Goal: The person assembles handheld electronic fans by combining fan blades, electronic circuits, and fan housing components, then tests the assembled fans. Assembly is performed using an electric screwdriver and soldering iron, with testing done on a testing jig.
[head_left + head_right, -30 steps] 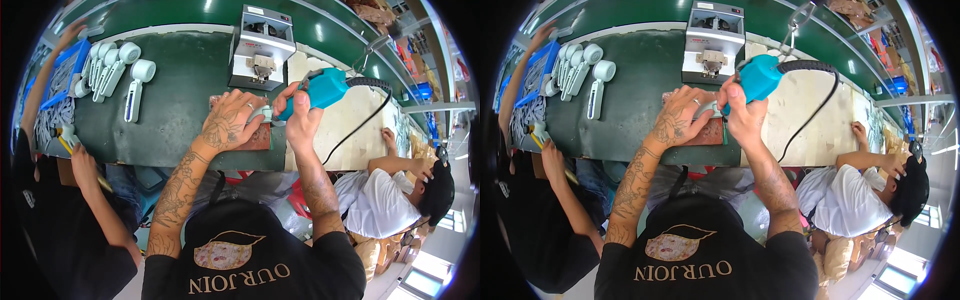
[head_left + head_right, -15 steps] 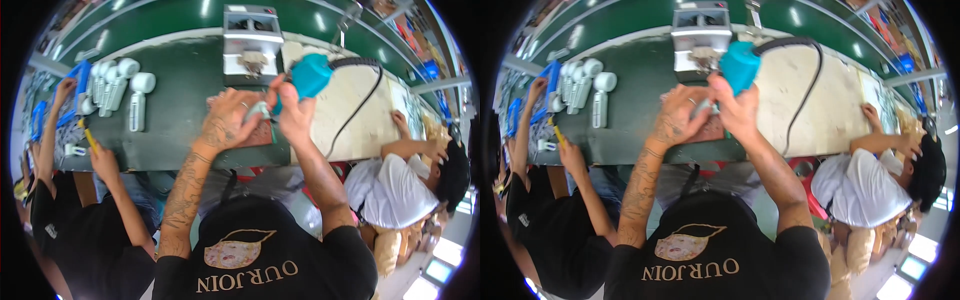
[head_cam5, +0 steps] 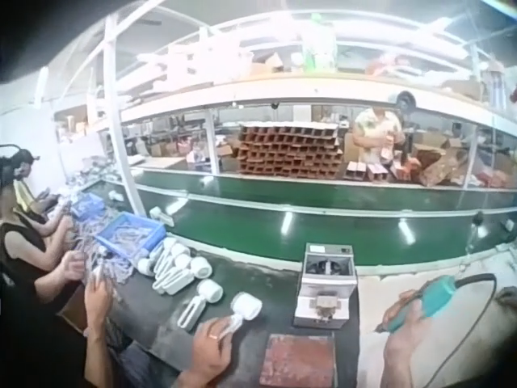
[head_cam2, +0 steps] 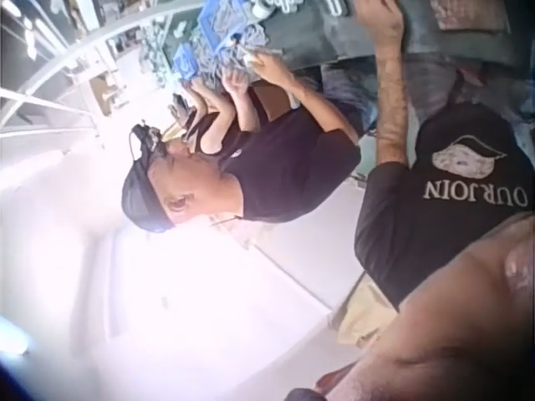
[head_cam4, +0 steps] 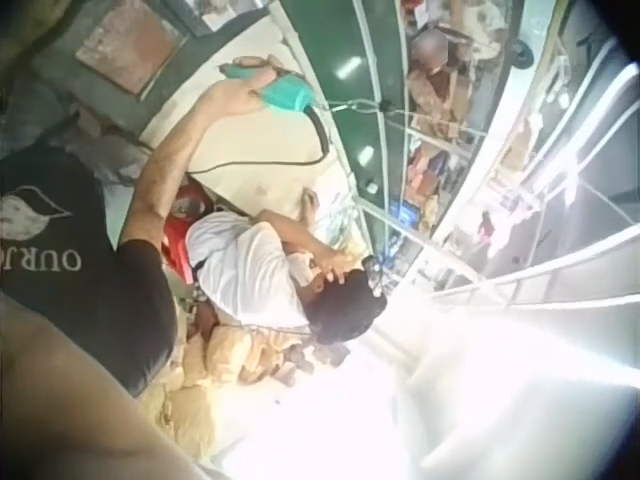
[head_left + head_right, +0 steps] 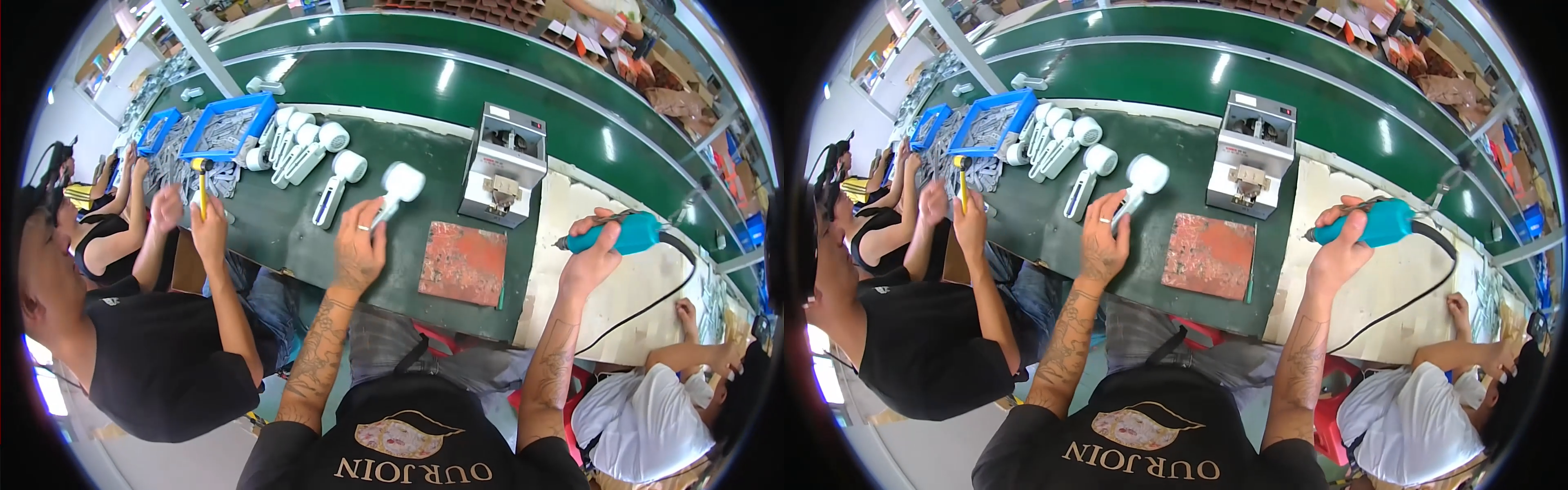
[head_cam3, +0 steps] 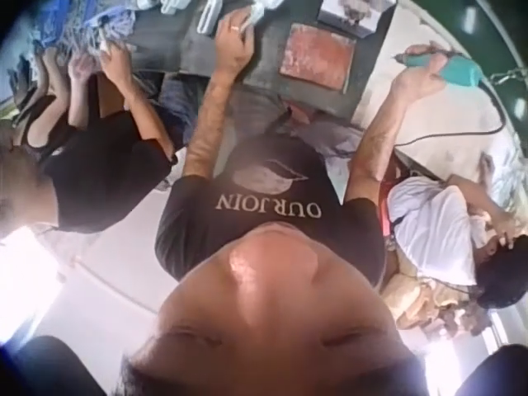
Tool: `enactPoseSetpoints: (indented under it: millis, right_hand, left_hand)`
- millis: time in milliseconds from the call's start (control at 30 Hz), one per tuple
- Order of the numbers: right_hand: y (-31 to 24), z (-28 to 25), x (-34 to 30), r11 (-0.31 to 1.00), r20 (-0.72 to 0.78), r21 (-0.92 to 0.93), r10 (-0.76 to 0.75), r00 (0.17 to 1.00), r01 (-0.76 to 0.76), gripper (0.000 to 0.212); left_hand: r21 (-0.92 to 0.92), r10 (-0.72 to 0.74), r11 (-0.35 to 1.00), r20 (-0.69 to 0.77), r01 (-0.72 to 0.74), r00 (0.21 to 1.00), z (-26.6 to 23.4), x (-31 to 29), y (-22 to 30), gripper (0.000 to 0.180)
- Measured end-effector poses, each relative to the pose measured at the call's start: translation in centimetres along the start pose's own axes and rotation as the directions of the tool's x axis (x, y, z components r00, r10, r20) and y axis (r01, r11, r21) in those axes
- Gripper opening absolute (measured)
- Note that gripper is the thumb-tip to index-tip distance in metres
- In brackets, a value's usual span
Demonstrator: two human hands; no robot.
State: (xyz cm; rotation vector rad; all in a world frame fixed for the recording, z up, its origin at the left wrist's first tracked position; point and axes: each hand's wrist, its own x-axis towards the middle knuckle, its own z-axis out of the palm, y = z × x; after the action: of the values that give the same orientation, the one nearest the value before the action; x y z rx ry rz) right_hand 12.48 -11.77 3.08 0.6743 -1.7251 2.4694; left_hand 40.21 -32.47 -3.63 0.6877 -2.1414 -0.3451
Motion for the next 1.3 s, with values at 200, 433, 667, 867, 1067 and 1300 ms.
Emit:
enactPoseSetpoints:
  millis: [200, 433, 667, 867, 1067, 1300]
  right_hand:
    - [2.3, 0.9, 2.2, 0.994, 0.138, -0.043, -0.096, 0.986, 0.103, 0.042]
    - [4.6, 1.7, 3.9, 0.988, 0.236, -0.152, 0.027, 0.971, 0.009, 0.042]
    - [4.0, 0.5, 0.7, 0.974, 0.255, -0.190, -0.071, 0.964, 0.122, 0.040]
    - [3.9, 1.0, -0.8, 0.987, 0.331, -0.143, -0.017, 0.943, 0.068, 0.050]
    - [3.9, 1.4, -0.9, 0.993, 0.326, -0.091, -0.044, 0.944, 0.077, 0.061]
    - [3.8, 1.0, -1.1, 0.983, 0.351, -0.133, -0.074, 0.934, 0.128, 0.058]
  left_hand:
    - [0.192, -0.233, 0.958, 0.085, 0.214, 0.969, -1.2, 1.2, -4.1, 0.042]
    - [0.159, 0.068, 0.985, 0.020, -0.071, 0.997, 0.8, 1.5, -2.1, 0.047]
    - [0.149, 0.038, 0.986, 0.205, -0.070, 0.978, 2.1, 0.8, -0.8, 0.041]
    - [0.147, 0.016, 0.987, 0.278, -0.059, 0.960, 2.3, 0.7, -1.2, 0.034]
    - [0.145, 0.013, 0.988, 0.256, -0.051, 0.967, 2.5, 0.9, -1.2, 0.030]
    - [0.129, 0.023, 0.990, 0.244, -0.056, 0.970, 2.4, 0.9, -1.0, 0.024]
